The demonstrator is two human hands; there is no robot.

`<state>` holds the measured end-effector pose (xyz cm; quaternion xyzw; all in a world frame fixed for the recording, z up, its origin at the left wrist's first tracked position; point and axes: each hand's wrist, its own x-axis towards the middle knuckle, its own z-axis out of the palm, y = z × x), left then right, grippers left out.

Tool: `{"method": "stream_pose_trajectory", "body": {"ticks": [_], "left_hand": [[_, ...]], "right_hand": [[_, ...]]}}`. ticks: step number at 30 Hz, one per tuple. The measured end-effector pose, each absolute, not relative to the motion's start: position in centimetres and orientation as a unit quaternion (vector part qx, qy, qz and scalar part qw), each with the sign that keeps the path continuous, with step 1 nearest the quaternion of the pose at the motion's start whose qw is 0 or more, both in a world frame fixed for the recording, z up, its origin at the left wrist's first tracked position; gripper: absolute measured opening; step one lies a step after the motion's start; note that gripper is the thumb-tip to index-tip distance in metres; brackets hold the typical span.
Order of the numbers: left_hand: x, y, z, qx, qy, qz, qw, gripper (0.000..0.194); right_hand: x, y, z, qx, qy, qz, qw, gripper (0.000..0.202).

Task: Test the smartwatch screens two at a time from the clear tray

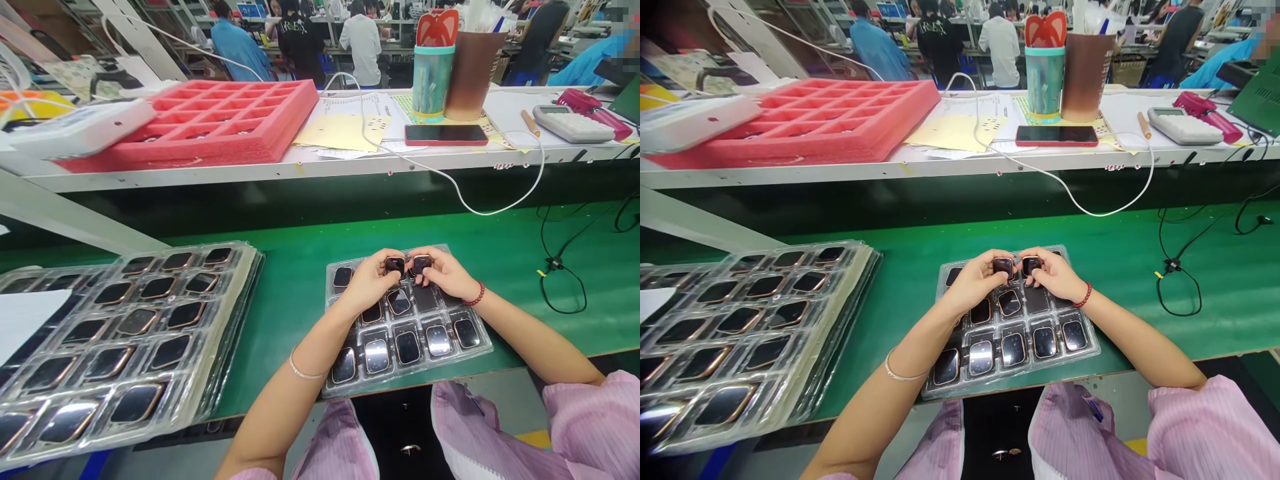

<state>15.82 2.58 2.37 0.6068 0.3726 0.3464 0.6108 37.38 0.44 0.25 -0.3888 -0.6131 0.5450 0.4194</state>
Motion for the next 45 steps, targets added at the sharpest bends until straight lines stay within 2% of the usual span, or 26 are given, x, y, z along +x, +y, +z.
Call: {"method": "stream_pose_trajectory", "body": {"ticks": [8,15,22,25,34,45], "left_hand": [[16.0,2.5,2.5,0.605,0.379,0.354,0.604,0.041],[14.7,2.7,3.2,0.556,0.365,0.348,0.661,0.065],[13.4,3.0,1.5,0.525,0.325,0.305,0.725,0.078],[13.5,2.9,0.9,0.534,0.316,0.308,0.721,0.074],[13.4,2.6,0.9,0.536,0.282,0.313,0.731,0.061],[13.4,2.6,0.9,0.538,0.298,0.305,0.727,0.057]], "right_hand": [[37.4,0.3,0.2,-0.398,-0.616,0.542,0.411,0.044],[37.9,0.5,0.2,-0.381,-0.577,0.573,0.439,0.055],[38.4,1.0,-0.7,-0.329,-0.588,0.59,0.445,0.052],[38.4,0.8,-0.7,-0.316,-0.607,0.589,0.429,0.047],[38.3,0.5,-0.1,-0.32,-0.644,0.574,0.392,0.048],[38.3,0.5,-0.2,-0.331,-0.65,0.57,0.377,0.052]]}}
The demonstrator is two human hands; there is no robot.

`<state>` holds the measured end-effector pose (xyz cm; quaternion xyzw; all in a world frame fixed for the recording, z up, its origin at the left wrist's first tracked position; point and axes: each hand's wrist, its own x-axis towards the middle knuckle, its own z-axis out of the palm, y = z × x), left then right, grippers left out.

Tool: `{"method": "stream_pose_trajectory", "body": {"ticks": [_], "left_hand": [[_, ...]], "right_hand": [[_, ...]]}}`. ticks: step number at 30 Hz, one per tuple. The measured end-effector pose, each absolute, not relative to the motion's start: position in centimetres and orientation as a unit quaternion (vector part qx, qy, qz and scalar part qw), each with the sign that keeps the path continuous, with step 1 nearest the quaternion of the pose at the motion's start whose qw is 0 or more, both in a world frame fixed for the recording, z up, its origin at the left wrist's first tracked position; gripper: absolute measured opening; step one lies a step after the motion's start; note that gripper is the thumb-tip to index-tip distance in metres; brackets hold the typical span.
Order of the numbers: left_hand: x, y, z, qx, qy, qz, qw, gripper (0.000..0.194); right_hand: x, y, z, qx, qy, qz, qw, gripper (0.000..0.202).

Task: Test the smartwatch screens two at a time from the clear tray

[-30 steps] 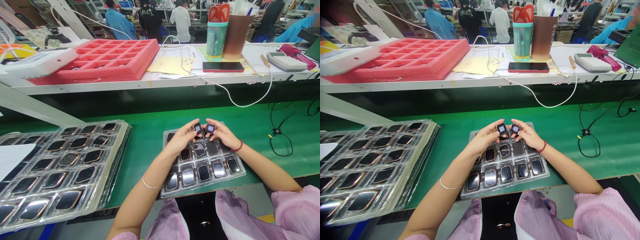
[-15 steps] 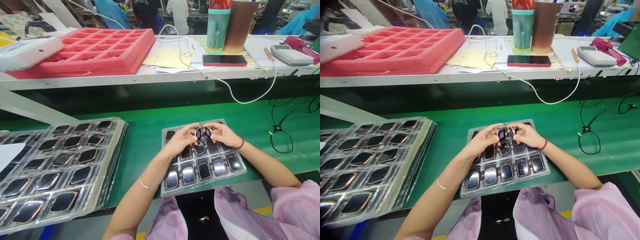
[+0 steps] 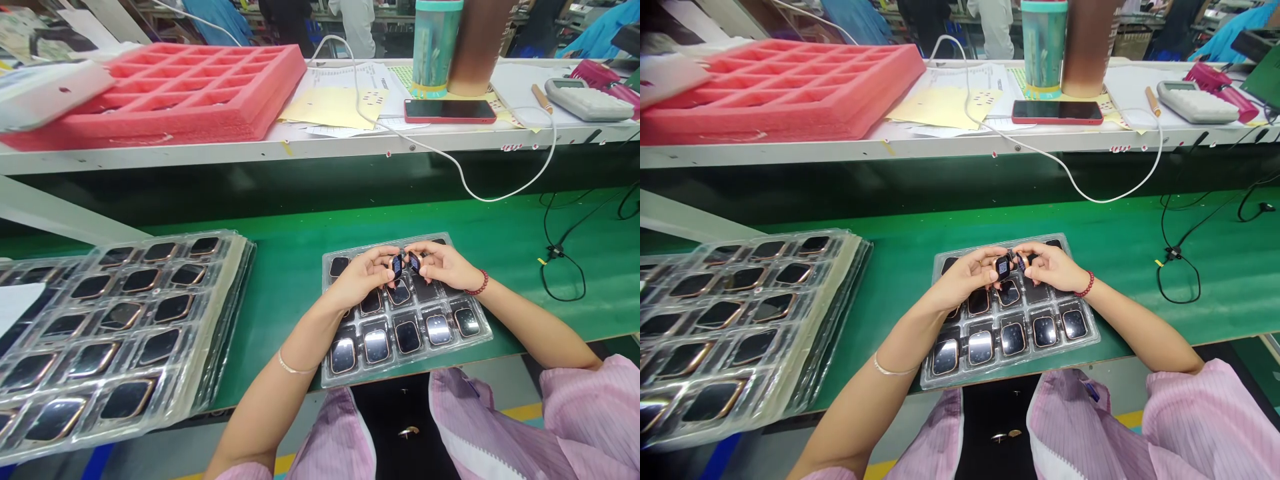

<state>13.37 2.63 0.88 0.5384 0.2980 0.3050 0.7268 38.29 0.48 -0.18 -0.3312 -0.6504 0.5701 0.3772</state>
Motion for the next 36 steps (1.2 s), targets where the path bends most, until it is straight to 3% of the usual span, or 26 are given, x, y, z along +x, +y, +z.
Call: {"method": "stream_pose_trajectory", "body": {"ticks": [19,27,36], "left_hand": [[13.6,2.4,1.0,0.56,0.335,0.331,0.682,0.052],[14.0,2.1,1.4,0.561,0.376,0.343,0.654,0.044],[14.0,2.4,1.8,0.588,0.391,0.325,0.63,0.042]], "right_hand": [[38.2,0.5,-0.4,-0.329,-0.636,0.578,0.392,0.051],[38.1,0.1,0.2,-0.357,-0.64,0.573,0.367,0.038],[38.0,0.4,0.9,-0.353,-0.641,0.575,0.366,0.038]]}}
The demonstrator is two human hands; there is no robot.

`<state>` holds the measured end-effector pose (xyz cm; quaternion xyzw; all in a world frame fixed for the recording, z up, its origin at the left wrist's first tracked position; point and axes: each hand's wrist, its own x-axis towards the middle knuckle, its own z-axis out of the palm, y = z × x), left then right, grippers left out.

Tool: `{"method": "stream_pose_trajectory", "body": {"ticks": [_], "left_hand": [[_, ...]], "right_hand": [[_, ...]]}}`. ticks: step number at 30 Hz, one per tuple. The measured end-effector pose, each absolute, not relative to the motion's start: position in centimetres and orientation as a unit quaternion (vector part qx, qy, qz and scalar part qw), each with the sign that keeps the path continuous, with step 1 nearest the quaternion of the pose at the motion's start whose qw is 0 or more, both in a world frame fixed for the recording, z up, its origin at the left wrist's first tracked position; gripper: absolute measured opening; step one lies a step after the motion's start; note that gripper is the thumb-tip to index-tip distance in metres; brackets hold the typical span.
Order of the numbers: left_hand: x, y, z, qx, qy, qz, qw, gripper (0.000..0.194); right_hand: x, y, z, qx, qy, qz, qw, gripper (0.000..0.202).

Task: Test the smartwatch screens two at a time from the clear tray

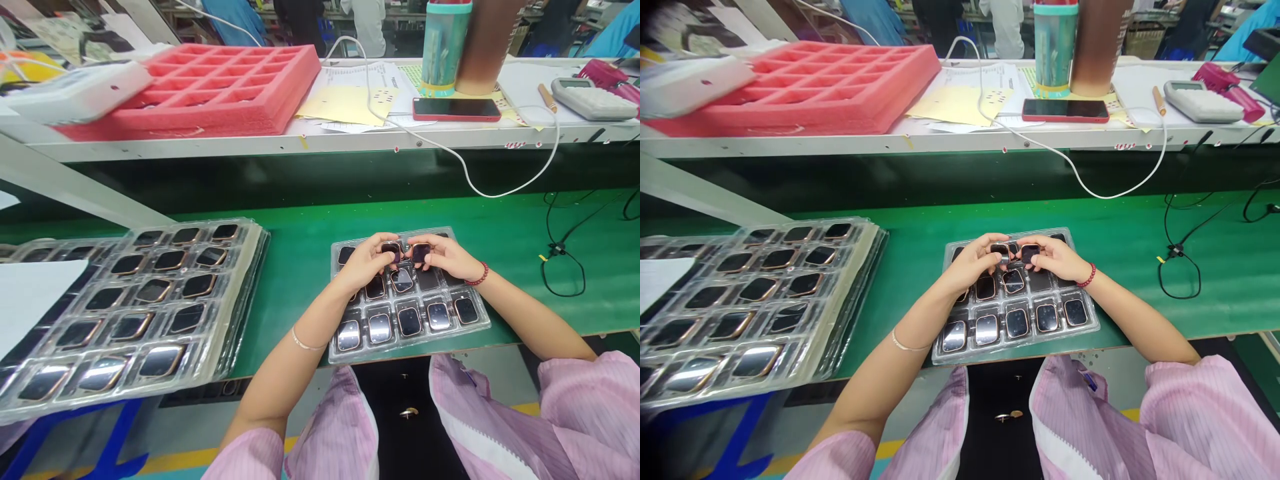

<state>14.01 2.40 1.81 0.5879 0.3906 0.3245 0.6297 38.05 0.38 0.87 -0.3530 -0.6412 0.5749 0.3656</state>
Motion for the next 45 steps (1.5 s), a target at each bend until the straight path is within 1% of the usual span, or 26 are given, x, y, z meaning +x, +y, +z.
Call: {"method": "stream_pose_trajectory", "body": {"ticks": [3,4,6,9,12,14,16,18,20,22,23,25,27,29,30,33,35,37,42,45], "left_hand": [[14.8,2.2,2.5,0.637,0.392,0.296,0.595,0.023],[15.4,2.1,2.7,0.672,0.386,0.286,0.564,0.017],[17.0,1.6,3.0,0.751,0.37,0.267,0.477,0.01],[19.9,0.9,3.1,0.843,0.356,0.212,0.341,0.01],[21.6,0.2,3.2,0.891,0.363,0.16,0.221,0.017],[21.0,-0.3,3.7,0.901,0.372,0.138,0.173,0.019],[18.6,-1.0,4.4,0.904,0.373,0.129,0.162,0.021],[15.0,-2.2,5.3,0.906,0.362,0.137,0.171,0.02],[11.0,-3.9,5.8,0.903,0.35,0.147,0.202,0.021],[7.7,-5.9,5.6,0.891,0.362,0.139,0.236,0.017],[6.4,-6.8,5.2,0.884,0.383,0.13,0.235,0.015],[4.8,-8.5,4.3,0.864,0.438,0.118,0.218,0.016],[4.2,-9.6,3.5,0.845,0.47,0.134,0.216,0.015],[4.2,-10.1,3.3,0.831,0.462,0.179,0.253,0.01],[4.4,-10.1,3.4,0.819,0.453,0.207,0.285,0.008],[5.5,-8.5,4.1,0.752,0.424,0.276,0.423,0.007],[6.9,-6.2,4.5,0.689,0.403,0.306,0.519,0.011],[8.7,-3.4,4.3,0.622,0.389,0.338,0.59,0.02],[11.5,2.0,2.4,0.497,0.374,0.363,0.694,0.04],[11.1,2.7,1.3,0.448,0.336,0.354,0.749,0.057]], "right_hand": [[38.8,-0.1,1.6,-0.397,-0.646,0.529,0.381,0.026],[39.2,-0.4,1.9,-0.427,-0.661,0.485,0.381,0.02],[40.2,-1.3,2.2,-0.493,-0.704,0.361,0.363,0.012],[41.4,-2.7,1.9,-0.536,-0.763,0.194,0.305,0.011],[42.0,-4.1,1.3,-0.557,-0.785,0.089,0.255,0.013],[41.7,-5.3,1.3,-0.574,-0.782,0.037,0.239,0.016],[40.5,-6.6,1.8,-0.568,-0.785,0.023,0.244,0.017],[38.4,-7.9,2.6,-0.533,-0.804,0.047,0.259,0.013],[35.6,-9.0,3.1,-0.476,-0.834,0.094,0.263,0.012],[32.5,-9.8,3.0,-0.43,-0.862,0.122,0.241,0.009],[31.0,-10.0,2.8,-0.422,-0.871,0.121,0.221,0.01],[28.8,-10.2,2.3,-0.427,-0.877,0.114,0.19,0.015],[27.8,-10.2,2.0,-0.423,-0.876,0.132,0.192,0.011],[28.1,-10.2,2.4,-0.38,-0.874,0.202,0.225,0.007],[28.5,-10.2,2.8,-0.355,-0.866,0.258,0.241,0.01],[30.4,-9.4,4.4,-0.327,-0.786,0.453,0.266,0.014],[31.7,-7.7,5.2,-0.351,-0.71,0.548,0.271,0.012],[32.9,-5.1,5.1,-0.37,-0.647,0.601,0.288,0.014],[34.7,0.4,2.9,-0.399,-0.515,0.669,0.359,0.043],[35.3,0.9,1.8,-0.38,-0.48,0.699,0.37,0.052]]}}
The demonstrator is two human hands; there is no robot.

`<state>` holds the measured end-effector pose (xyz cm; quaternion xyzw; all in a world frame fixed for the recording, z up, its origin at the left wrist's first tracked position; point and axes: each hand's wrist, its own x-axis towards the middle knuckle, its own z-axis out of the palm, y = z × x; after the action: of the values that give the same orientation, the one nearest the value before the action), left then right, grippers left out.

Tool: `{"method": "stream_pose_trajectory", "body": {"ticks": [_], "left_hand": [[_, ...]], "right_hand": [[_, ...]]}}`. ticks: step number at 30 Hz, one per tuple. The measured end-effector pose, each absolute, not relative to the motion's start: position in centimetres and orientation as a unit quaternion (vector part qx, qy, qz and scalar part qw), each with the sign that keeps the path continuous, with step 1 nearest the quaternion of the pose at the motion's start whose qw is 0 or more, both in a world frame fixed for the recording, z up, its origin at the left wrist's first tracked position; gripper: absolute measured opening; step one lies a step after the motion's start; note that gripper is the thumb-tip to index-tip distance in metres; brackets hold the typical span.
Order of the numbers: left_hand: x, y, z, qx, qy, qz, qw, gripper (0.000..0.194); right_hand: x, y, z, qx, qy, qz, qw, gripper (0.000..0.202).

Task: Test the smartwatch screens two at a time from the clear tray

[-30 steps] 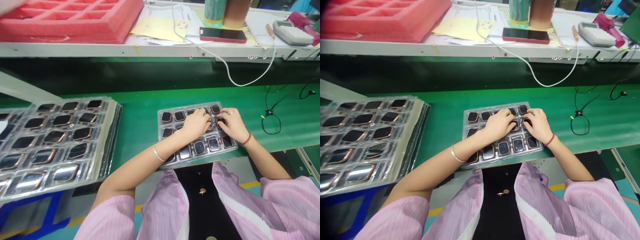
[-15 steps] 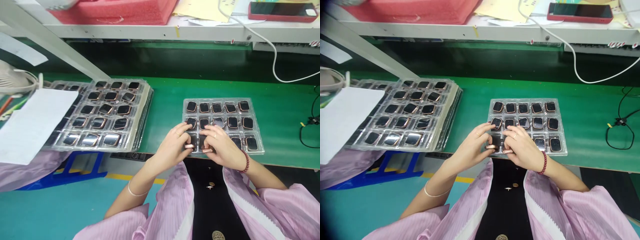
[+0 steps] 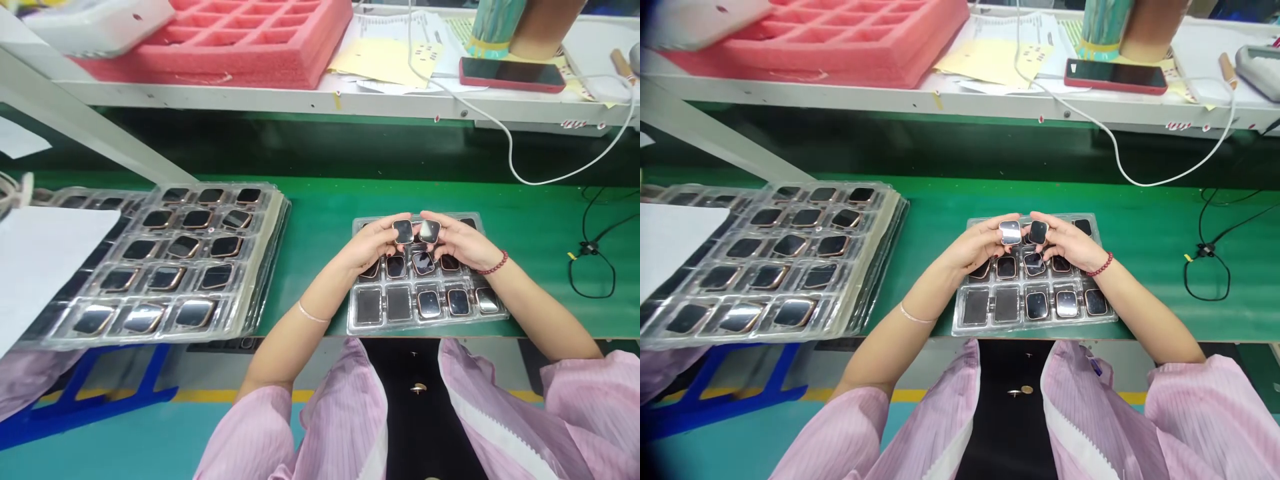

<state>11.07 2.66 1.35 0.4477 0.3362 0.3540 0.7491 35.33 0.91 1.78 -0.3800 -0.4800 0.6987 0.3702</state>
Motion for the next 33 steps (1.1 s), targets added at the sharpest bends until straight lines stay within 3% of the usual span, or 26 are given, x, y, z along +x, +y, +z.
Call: {"method": "stream_pose_trajectory", "body": {"ticks": [9,16,26,33], "left_hand": [[10.5,1.6,0.4,0.513,0.294,0.329,0.736,0.073],[10.9,1.0,0.6,0.567,0.32,0.349,0.674,0.05],[12.4,2.2,2.5,0.553,0.419,0.327,0.642,0.042],[12.7,1.3,1.3,0.569,0.403,0.36,0.619,0.032]], "right_hand": [[35.7,0.0,1.1,-0.33,-0.558,0.67,0.361,0.051],[35.3,-0.2,1.2,-0.356,-0.534,0.671,0.371,0.054],[35.1,-0.3,1.0,-0.375,-0.568,0.611,0.404,0.043],[35.0,-0.4,1.3,-0.381,-0.6,0.577,0.401,0.03]]}}
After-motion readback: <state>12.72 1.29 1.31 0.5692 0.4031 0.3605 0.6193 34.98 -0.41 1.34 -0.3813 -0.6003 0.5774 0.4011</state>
